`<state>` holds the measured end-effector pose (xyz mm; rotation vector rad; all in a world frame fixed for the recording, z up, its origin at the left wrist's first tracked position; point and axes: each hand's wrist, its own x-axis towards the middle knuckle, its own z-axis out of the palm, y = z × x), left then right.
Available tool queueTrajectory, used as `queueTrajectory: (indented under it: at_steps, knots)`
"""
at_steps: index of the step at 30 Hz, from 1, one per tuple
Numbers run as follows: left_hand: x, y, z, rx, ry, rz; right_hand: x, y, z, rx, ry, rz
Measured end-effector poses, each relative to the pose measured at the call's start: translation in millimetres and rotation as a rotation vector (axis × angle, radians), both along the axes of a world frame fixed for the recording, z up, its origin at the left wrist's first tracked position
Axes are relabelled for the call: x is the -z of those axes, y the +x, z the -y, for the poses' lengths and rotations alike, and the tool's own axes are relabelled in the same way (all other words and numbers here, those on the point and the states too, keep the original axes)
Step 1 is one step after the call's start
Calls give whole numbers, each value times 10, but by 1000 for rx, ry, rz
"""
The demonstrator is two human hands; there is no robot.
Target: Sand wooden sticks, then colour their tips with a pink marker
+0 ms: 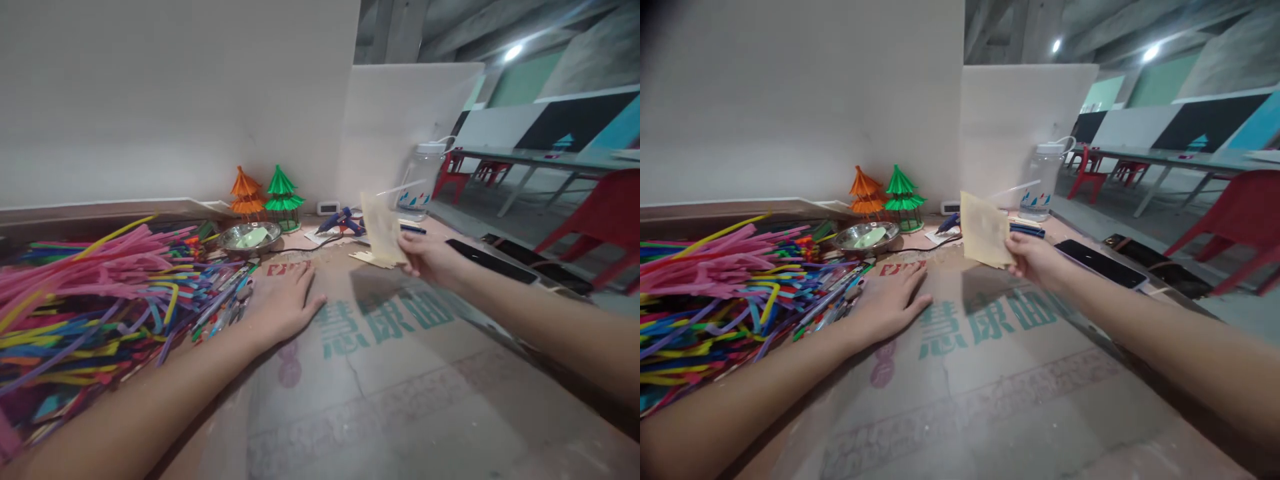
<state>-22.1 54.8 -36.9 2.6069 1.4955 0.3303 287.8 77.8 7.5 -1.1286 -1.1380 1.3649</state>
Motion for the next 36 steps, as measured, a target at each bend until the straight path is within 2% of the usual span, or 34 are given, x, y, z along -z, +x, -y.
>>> queueTrajectory:
  at_steps: [3, 5, 6, 7, 9, 10, 11, 13, 14, 16, 17, 19, 20, 22, 23, 24, 25, 26, 27, 28, 29, 30, 31, 33, 34, 35, 36]
  knots:
    - [-39, 244, 30, 24, -78, -32, 234, -134, 102, -37, -72, -95]
    - [-110, 525, 255, 69, -104, -32, 291, -171, 101, 19, -82, -151]
    - [-160, 667, 409, 140, -118, -17, 293, -174, 91, 45, -84, -171]
    - [-219, 790, 563, 375, -160, 55, 284, -169, 81, 62, -89, -186]
    - [-351, 924, 773, 939, -410, 106, 258, -152, 69, 67, -94, -203]
    - [-412, 928, 792, 1014, -510, 135, 248, -145, 68, 62, -91, -211]
    - [-461, 896, 742, 883, -498, 200, 242, -142, 69, 56, -87, -216]
    - [-494, 789, 491, 406, -232, 265, 244, -148, 74, 49, -81, -227]
    - [-473, 751, 342, 206, -93, 225, 248, -154, 76, 45, -79, -230]
    - [-376, 770, 143, 125, -58, 184, 257, -166, 75, 39, -80, -231]
    - [-316, 832, 134, 130, -73, 167, 260, -170, 74, 38, -81, -231]
    - [-229, 1013, 304, 225, -122, 141, 263, -170, 68, 39, -79, -231]
    - [-217, 1101, 446, 329, -163, 137, 264, -167, 65, 40, -78, -230]
    - [-263, 1201, 707, 762, -427, 164, 265, -159, 61, 39, -77, -227]
    - [-305, 1203, 779, 841, -475, 179, 267, -156, 59, 38, -76, -226]
    - [-345, 1179, 796, 860, -494, 199, 269, -154, 58, 36, -75, -224]
    - [-374, 1143, 766, 795, -480, 252, 271, -153, 59, 33, -73, -223]
    - [-386, 1110, 706, 651, -401, 304, 273, -154, 59, 28, -70, -223]
    - [-380, 1093, 639, 461, -246, 349, 275, -155, 60, 24, -67, -223]
    - [-362, 1099, 590, 327, -127, 313, 277, -157, 61, 20, -64, -223]
    - [-338, 1130, 577, 258, -72, 249, 277, -158, 62, 19, -61, -223]
    - [-318, 1178, 604, 264, -83, 231, 278, -158, 62, 20, -59, -222]
    - [-308, 1230, 662, 359, -131, 214, 279, -158, 62, 22, -58, -221]
    - [-332, 1289, 789, 859, -484, 185, 281, -153, 61, 26, -55, -216]
    - [-359, 1272, 809, 932, -534, 204, 283, -150, 60, 25, -53, -213]
    - [-387, 1213, 780, 940, -540, 227, 285, -147, 58, 21, -51, -209]
    - [-407, 1115, 702, 835, -488, 283, 287, -144, 56, 15, -49, -206]
